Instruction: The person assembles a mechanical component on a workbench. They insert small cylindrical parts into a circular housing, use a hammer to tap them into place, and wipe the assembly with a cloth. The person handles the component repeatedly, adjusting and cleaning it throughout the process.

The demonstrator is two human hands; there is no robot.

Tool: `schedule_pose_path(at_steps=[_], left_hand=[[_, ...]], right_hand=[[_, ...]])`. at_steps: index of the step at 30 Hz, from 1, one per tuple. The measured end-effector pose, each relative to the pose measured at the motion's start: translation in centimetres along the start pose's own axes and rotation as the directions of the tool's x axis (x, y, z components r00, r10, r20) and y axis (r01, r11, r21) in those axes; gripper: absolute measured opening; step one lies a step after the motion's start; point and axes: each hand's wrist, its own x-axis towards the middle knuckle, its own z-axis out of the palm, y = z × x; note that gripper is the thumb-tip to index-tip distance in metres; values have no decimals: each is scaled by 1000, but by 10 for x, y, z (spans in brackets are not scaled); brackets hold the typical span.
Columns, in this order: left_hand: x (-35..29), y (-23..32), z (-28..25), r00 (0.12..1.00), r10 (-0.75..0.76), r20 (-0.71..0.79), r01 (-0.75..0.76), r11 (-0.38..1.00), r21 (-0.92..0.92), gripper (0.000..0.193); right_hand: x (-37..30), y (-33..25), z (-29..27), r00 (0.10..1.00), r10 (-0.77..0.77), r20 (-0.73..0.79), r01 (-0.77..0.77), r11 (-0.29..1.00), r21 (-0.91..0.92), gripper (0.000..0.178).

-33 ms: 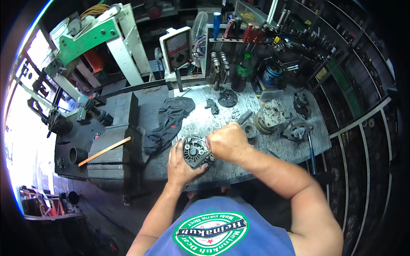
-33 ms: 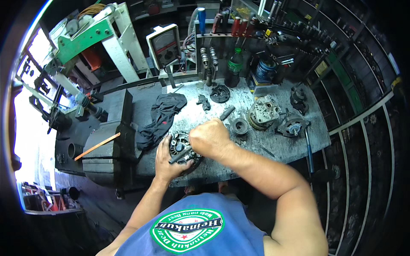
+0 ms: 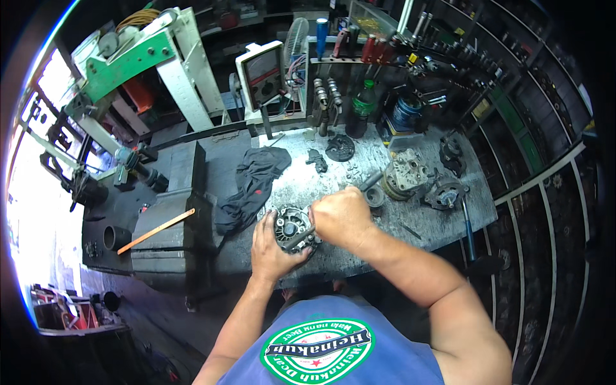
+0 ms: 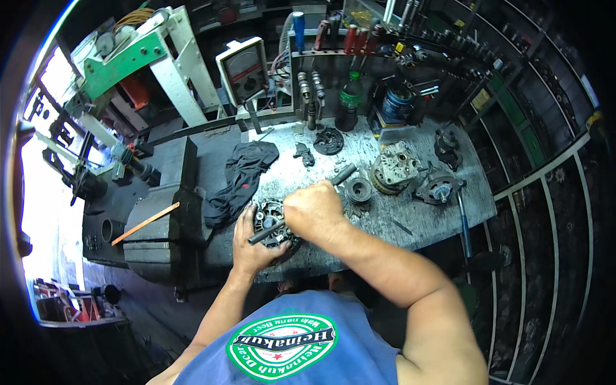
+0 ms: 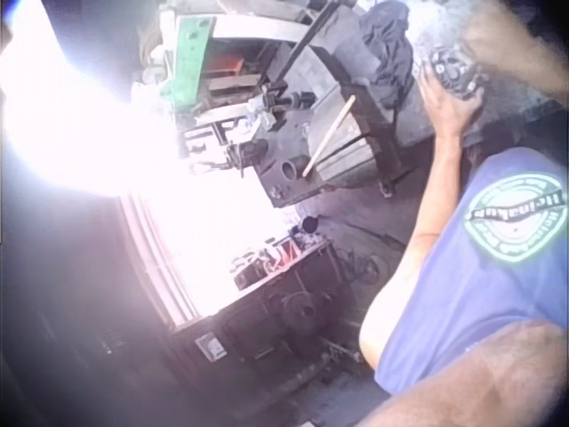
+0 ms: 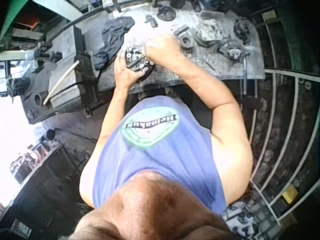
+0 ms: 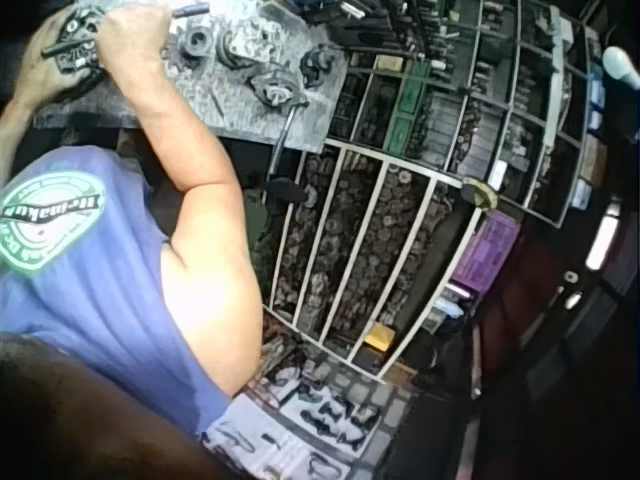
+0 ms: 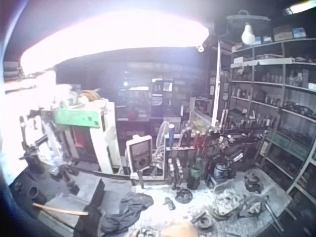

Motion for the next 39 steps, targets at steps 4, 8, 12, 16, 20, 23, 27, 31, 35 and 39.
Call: schedule_pose_path(at_steps=[4, 8, 12, 16, 20, 23, 27, 31, 35, 39], left_hand=[[6, -10, -7, 996, 43, 82, -47, 998, 39, 129], [20, -20, -17, 975, 143, 173, -145, 989, -1, 129], [29, -25, -19, 968, 171, 183, -170, 985, -22, 127], [33, -28, -21, 959, 198, 205, -192, 980, -47, 128], [34, -26, -22, 959, 213, 186, -207, 977, -48, 128], [30, -22, -17, 975, 134, 176, -125, 990, -62, 129], [24, -23, -11, 982, 144, 120, -142, 990, -22, 126], [24, -25, -10, 984, 102, 145, -98, 995, -33, 127], [60, -33, -35, 872, 256, 418, -241, 966, -90, 130], [69, -32, -67, 863, 274, 424, -320, 947, 40, 148]], right_hand=[[-6, 2, -13, 983, -17, 184, 21, 1000, -22, 6], [-11, 34, -19, 898, -326, 294, 349, 937, -29, 7], [-4, 44, -20, 811, -534, 237, 556, 831, -30, 6], [12, 39, -25, 593, -779, 206, 799, 601, -25, 9], [17, 28, -18, 693, -644, 324, 684, 729, -15, 18], [13, 27, -5, 800, -566, 201, 577, 816, 1, 23], [5, 24, 3, 883, -458, 99, 457, 889, 34, 21], [-7, -1, -7, 975, -192, 115, 193, 981, 7, 14], [-15, -4, -30, 923, -251, 291, 260, 966, 10, 13], [-24, 41, -55, 868, -369, 334, 394, 919, -8, 10]])
